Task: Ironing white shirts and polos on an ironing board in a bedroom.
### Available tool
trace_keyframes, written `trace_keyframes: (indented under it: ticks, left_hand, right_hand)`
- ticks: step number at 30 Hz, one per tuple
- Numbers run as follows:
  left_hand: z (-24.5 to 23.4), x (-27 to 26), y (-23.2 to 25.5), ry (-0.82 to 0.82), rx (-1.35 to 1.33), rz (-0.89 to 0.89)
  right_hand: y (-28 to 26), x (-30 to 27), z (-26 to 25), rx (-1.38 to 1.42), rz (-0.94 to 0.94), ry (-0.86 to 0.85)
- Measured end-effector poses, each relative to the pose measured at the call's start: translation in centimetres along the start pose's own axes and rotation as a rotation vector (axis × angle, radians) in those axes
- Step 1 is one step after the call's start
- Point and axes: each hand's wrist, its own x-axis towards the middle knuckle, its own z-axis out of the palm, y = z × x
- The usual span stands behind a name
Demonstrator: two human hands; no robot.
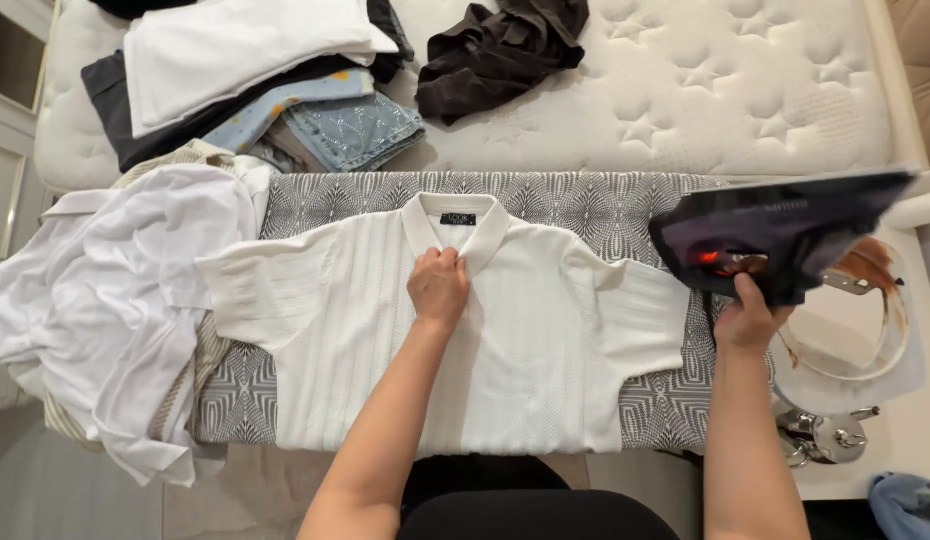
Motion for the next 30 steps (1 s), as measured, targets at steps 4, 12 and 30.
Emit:
trace_keyframes:
  ticks: [4,12,30]
  left_hand:
    - [-3.1,0.8,1.4,-0.131,0.272,0.099]
    - [-3.4,2.5,-1.1,-0.319,0.273,0.164]
    - [-10.4,-10.2,-7.8,0.085,-0.107,0.546]
  right_hand:
    - [-0.7,-1.3,-2.1,-0.082,0.078,-0.092]
    - [-5.8,-9.8,-1.3,-0.732,-0.101,-0.059]
    - [3.1,-5.0,33.0,-1.036,0.091,-1.335]
